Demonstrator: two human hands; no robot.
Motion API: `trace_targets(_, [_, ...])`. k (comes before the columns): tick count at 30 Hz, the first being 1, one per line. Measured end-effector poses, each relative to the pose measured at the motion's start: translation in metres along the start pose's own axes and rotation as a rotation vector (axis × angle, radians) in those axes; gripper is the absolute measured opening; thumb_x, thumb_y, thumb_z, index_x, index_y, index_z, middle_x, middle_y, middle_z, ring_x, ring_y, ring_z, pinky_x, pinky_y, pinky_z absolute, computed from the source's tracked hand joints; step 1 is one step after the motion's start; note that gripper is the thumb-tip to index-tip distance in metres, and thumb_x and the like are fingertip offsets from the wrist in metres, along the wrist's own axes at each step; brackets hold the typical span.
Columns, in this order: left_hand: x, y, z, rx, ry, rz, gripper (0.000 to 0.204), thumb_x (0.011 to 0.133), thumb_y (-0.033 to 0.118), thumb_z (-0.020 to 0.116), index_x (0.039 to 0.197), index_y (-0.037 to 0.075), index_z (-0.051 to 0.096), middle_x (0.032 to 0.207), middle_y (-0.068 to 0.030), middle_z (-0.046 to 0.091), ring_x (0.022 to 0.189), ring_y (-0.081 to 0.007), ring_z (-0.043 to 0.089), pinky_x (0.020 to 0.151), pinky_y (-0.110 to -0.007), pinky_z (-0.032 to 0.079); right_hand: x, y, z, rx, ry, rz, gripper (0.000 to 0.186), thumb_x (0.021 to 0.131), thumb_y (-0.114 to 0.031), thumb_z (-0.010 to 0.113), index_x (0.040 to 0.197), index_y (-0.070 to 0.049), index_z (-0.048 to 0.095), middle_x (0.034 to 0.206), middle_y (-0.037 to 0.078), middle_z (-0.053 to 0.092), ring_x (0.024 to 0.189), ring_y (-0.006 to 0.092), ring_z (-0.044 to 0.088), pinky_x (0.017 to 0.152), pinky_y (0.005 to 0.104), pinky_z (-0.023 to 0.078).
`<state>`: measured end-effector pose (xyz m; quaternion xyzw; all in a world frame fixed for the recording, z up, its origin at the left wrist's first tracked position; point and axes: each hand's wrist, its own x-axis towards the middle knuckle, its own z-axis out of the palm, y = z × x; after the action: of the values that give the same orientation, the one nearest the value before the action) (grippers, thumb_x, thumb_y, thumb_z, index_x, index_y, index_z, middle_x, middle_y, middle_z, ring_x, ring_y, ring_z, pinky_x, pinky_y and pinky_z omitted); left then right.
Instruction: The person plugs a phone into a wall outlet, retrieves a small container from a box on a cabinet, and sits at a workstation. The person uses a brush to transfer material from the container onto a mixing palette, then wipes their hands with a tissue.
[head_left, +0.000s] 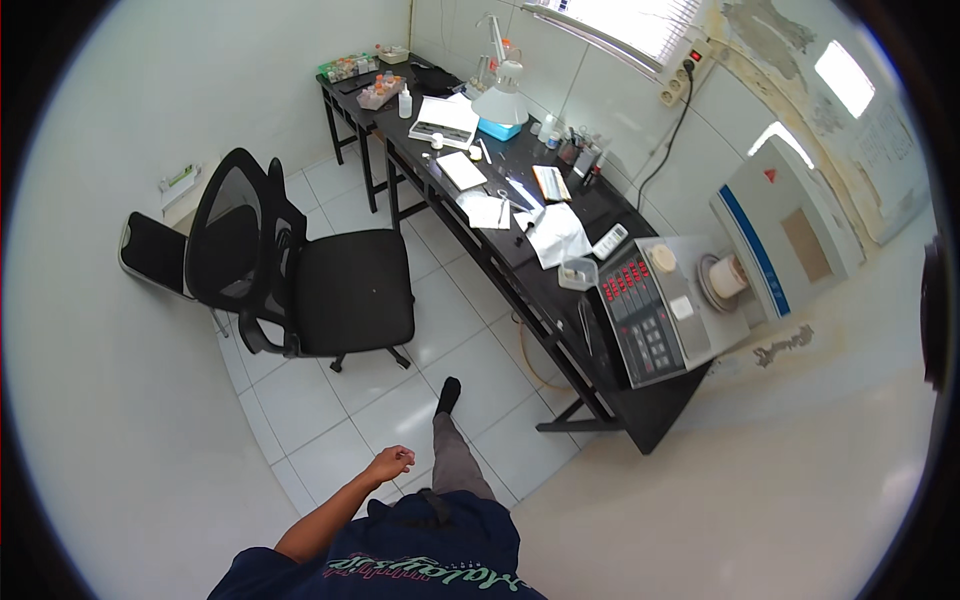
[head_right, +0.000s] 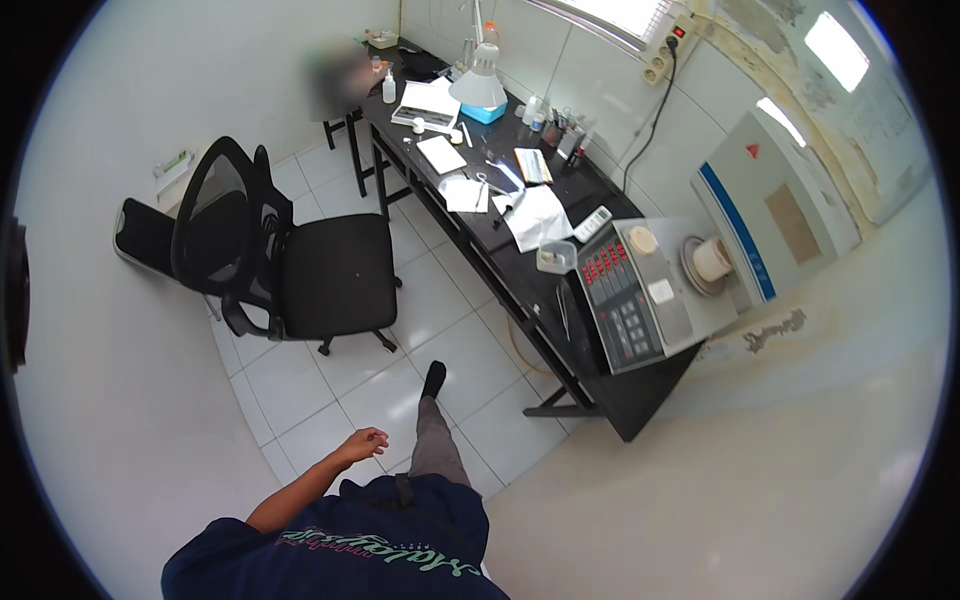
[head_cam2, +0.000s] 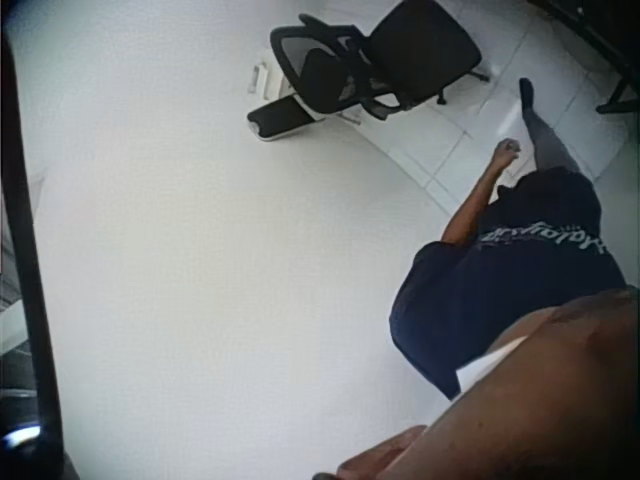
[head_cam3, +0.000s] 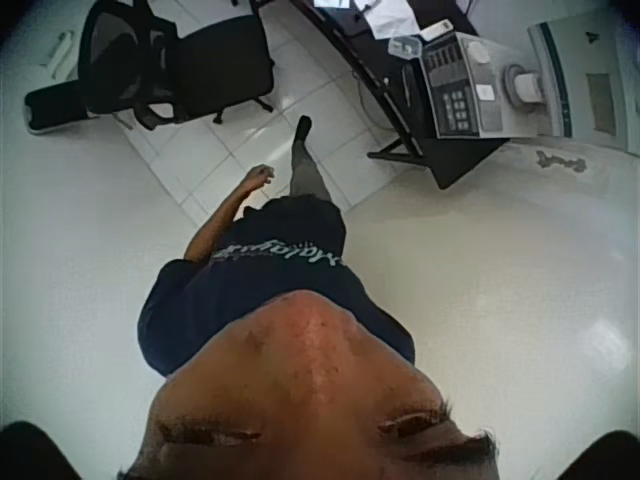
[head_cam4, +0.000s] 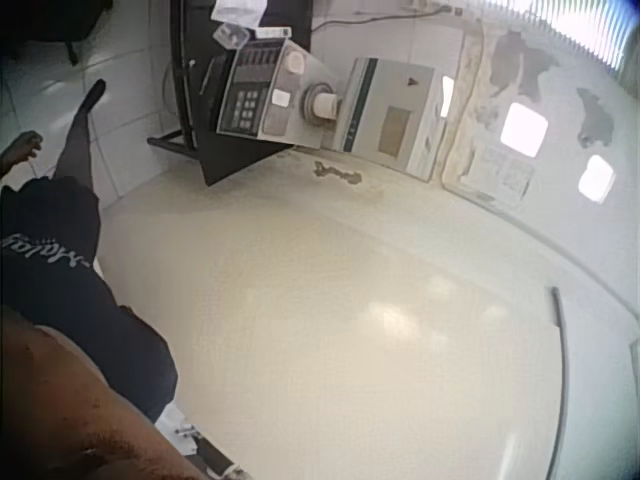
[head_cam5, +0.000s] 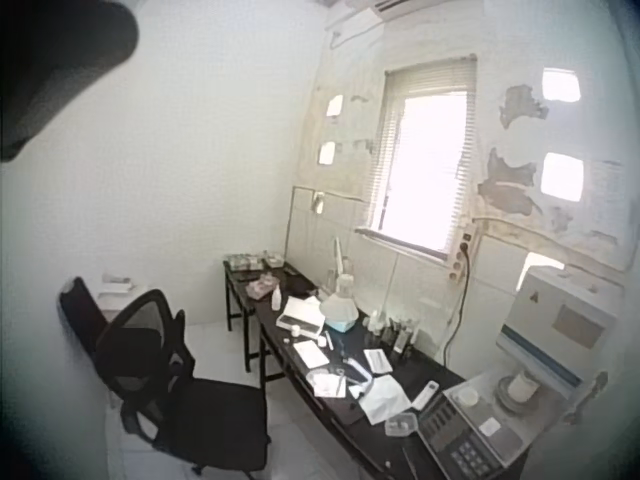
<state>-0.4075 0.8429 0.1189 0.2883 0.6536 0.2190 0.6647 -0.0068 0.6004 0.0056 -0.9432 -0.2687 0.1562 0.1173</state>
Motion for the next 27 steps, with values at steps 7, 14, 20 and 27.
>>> trace_targets(7, [0.098,-0.021,-0.093,-0.067,0.398,-0.096,0.027,0.091,0.02,0.057,0.104,-0.001,0.064,0.091,-0.014,0.071,0.077,-0.0205,0.07,0.07,-0.032,0.058,0.057,-0.184,0.02,0.05,-0.185,-0.113,0.038,0.092,-0.031,0.063,0.108,0.003,0.068,0.098,0.017,0.07,0.093,0.0293,0.066,0.087,0.0388,0.05])
trace_targets(14, [0.126,-0.007,-0.134,-0.173,0.49,-0.299,0.025,0.092,0.025,0.058,0.1,0.003,0.065,0.083,-0.0092,0.072,0.068,-0.0171,0.069,0.058,-0.029,0.052,0.111,-0.284,0.024,0.051,-0.324,-0.16,0.036,0.094,-0.029,0.062,0.109,0.003,0.068,0.097,0.016,0.07,0.091,0.0266,0.066,0.086,0.0368,0.05])
trace_targets(20, [0.125,0.302,-0.165,-0.34,0.599,0.585,0.026,0.101,0.021,0.051,0.114,-0.001,0.058,0.09,-0.0046,0.064,0.075,-0.0088,0.057,0.069,-0.026,0.05,0.129,-0.34,0.046,0.07,-0.418,-0.143,0.034,0.095,-0.027,0.061,0.11,0.002,0.067,0.096,0.015,0.07,0.09,0.0243,0.065,0.084,0.0351,0.051])
trace_targets(27, [-0.037,0.644,-0.241,0.128,1.038,2.248,0.038,0.09,0.027,0.052,0.118,0.0,0.056,0.108,-0.014,0.056,0.101,-0.0224,0.05,0.09,-0.041,0.039,0.158,-0.393,0.087,0.075,-0.548,-0.176,0.032,0.096,-0.026,0.06,0.111,0.002,0.067,0.095,0.014,0.07,0.089,0.0215,0.065,0.082,0.0331,0.052])
